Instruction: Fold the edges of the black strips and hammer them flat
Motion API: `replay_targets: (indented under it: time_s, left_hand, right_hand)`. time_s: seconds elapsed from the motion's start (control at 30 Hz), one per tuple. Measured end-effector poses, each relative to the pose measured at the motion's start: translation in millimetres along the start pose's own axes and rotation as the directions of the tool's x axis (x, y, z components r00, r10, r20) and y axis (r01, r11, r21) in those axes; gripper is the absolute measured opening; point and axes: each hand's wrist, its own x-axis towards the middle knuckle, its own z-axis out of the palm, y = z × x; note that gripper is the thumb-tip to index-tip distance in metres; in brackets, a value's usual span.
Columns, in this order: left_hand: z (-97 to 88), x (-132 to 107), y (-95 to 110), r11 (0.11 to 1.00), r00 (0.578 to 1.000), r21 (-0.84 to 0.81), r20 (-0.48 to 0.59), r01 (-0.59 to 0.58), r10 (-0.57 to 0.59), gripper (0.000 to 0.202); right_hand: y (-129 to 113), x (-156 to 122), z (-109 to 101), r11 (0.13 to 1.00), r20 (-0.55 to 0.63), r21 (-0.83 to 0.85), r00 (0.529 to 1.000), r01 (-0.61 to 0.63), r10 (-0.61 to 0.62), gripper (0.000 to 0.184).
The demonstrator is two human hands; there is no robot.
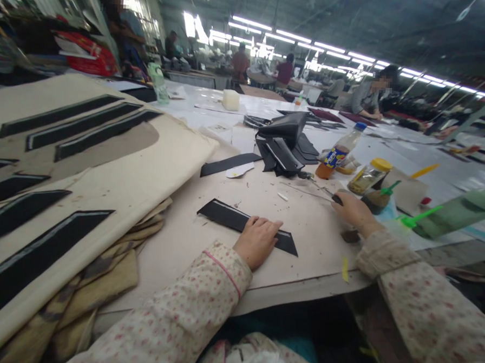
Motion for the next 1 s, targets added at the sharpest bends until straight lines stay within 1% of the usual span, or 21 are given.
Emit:
replay_targets:
  time_s: [0.03, 0.1, 0.17, 0.2, 0.23, 0.27, 0.33, 0.4, 0.47, 0.57, 0.63, 0.7, 0.77, 0.8, 0.9, 0.93, 1.0]
  left_hand:
    - [0.1, 0, 0, 1.0, 1.0, -0.004, 0.0, -0.012, 0.012, 0.027]
    - [0.0, 0, -1, 1.0, 1.0, 0.002, -0.002, -0.027, 0.027, 0.017]
    - [-0.6, -1, 0, 1.0, 1.0, 0.008, -0.006, -0.021, 0.021, 0.015]
    - [-1.2, -1, 0, 1.0, 1.0, 0.009, -0.005, -0.011, 0.011, 0.016]
    - [-1.7, 0, 1, 1.0, 1.0, 0.012, 0.0, -0.002, 0.002, 0.017]
    - [-2.3, 0, 2, 1.0, 1.0, 0.014, 0.008, 0.006, -0.006, 0.018]
    - [-2.9, 0, 4, 1.0, 1.0, 0.026, 0.024, 0.013, -0.014, 0.019]
    - [-2.3, 0, 4, 0.999, 0.999, 0.046, 0.035, -0.005, 0.004, 0.013]
    - [-0.6, -1, 3, 0.997, 0.998, 0.063, 0.036, -0.044, 0.042, 0.011]
    - [2.1, -7, -2, 0.992, 0.993, 0.048, 0.028, -0.115, 0.114, 0.015]
    - [2.9, -13, -7, 0.986, 0.986, 0.006, 0.02, -0.166, 0.166, 0.016]
    - [2.2, -19, -12, 0.979, 0.979, -0.04, 0.008, -0.202, 0.203, 0.019]
    - [0.5, -23, -14, 0.977, 0.98, -0.067, -0.002, -0.201, 0.201, 0.023]
    - [-0.6, -25, -14, 0.98, 0.982, -0.074, -0.004, -0.187, 0.187, 0.024]
    - [-3.9, -27, -13, 0.987, 0.99, -0.079, 0.006, -0.143, 0.143, 0.025]
    - [-4.8, -27, -13, 0.988, 0.99, -0.077, 0.011, -0.136, 0.137, 0.025]
    - [-6.4, -28, -14, 0.987, 0.989, -0.07, 0.02, -0.142, 0.143, 0.026]
  right_hand:
    - [0, -9, -6, 1.0, -0.002, 0.027, 1.0, 0.003, -0.003, 0.033]
    - [-3, -37, -16, 0.993, 0.019, 0.121, 1.0, -0.002, -0.001, 0.042]
    - [-6, -73, -22, 0.918, 0.123, 0.389, 0.992, -0.074, 0.027, 0.053]
    - [-7, -92, -24, 0.885, 0.18, 0.455, 0.984, -0.101, 0.02, 0.057]
    - [-9, -110, -24, 0.874, 0.233, 0.468, 0.972, -0.126, 0.015, 0.06]
    - [-10, -126, -24, 0.872, 0.244, 0.475, 0.97, -0.115, -0.005, 0.06]
    - [-11, -151, -23, 0.875, 0.234, 0.478, 0.971, -0.079, -0.04, 0.056]
    - [-13, -166, -22, 0.875, 0.21, 0.479, 0.977, -0.061, -0.047, 0.052]
    - [-16, -174, -21, 0.876, 0.169, 0.479, 0.985, -0.058, -0.028, 0.052]
    - [-22, -181, -14, 0.894, 0.09, 0.447, 0.996, -0.021, -0.022, 0.054]
    - [-28, -183, -7, 0.915, 0.106, 0.404, 0.993, 0.012, -0.06, 0.053]
    - [-34, -183, -4, 0.927, 0.152, 0.371, 0.982, 0.048, -0.112, 0.052]
    - [-41, -180, -6, 0.928, 0.156, 0.365, 0.977, 0.082, -0.148, 0.05]
    - [-44, -178, -8, 0.924, 0.133, 0.368, 0.979, 0.098, -0.157, 0.05]
    - [-55, -172, -13, 0.918, 0.013, 0.375, 0.989, 0.133, -0.149, 0.05]
    - [-58, -170, -12, 0.919, -0.002, 0.369, 0.988, 0.142, -0.152, 0.051]
    - [-62, -166, -6, 0.922, 0.032, 0.354, 0.983, 0.158, -0.18, 0.05]
